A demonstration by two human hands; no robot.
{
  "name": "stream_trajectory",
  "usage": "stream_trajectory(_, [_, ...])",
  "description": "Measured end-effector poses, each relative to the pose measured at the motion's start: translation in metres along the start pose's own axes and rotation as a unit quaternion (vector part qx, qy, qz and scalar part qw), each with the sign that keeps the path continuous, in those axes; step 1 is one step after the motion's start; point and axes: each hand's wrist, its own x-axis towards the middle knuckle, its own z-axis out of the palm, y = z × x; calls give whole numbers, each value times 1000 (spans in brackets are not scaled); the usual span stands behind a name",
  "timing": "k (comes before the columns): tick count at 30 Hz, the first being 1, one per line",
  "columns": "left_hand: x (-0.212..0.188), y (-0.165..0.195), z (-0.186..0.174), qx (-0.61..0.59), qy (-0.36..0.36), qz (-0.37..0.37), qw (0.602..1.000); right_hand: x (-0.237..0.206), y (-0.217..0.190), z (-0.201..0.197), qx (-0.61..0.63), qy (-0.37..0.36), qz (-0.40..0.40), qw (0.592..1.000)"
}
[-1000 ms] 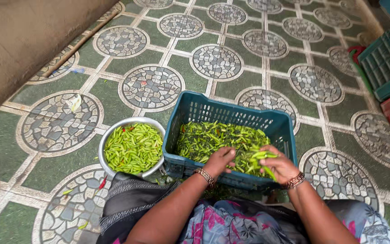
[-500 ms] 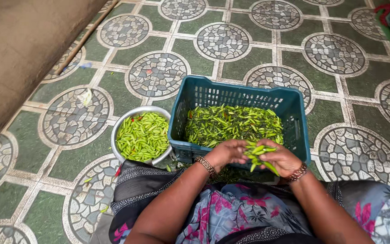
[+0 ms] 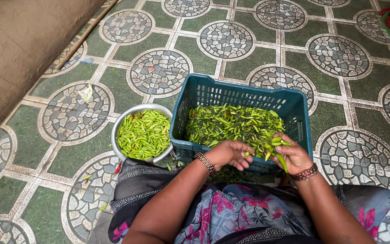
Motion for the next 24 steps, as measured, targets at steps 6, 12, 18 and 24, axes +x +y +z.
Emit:
stream_trajectory(6, [-13, 8, -2, -73, -13, -17, 997, 7, 4, 5, -5, 47, 15, 999])
stream_trajectory(12, [-5, -5, -1, 10, 36, -12, 999, 5, 10, 8, -3, 25, 24, 999])
stream_trajectory(18, [10, -19, -7, 84, 103, 12, 991, 6, 13, 15, 17, 21, 20, 999])
stream_trajectory(24, [14, -33, -19, 138, 162, -16, 977, 6, 16, 14, -4, 13, 24, 1000])
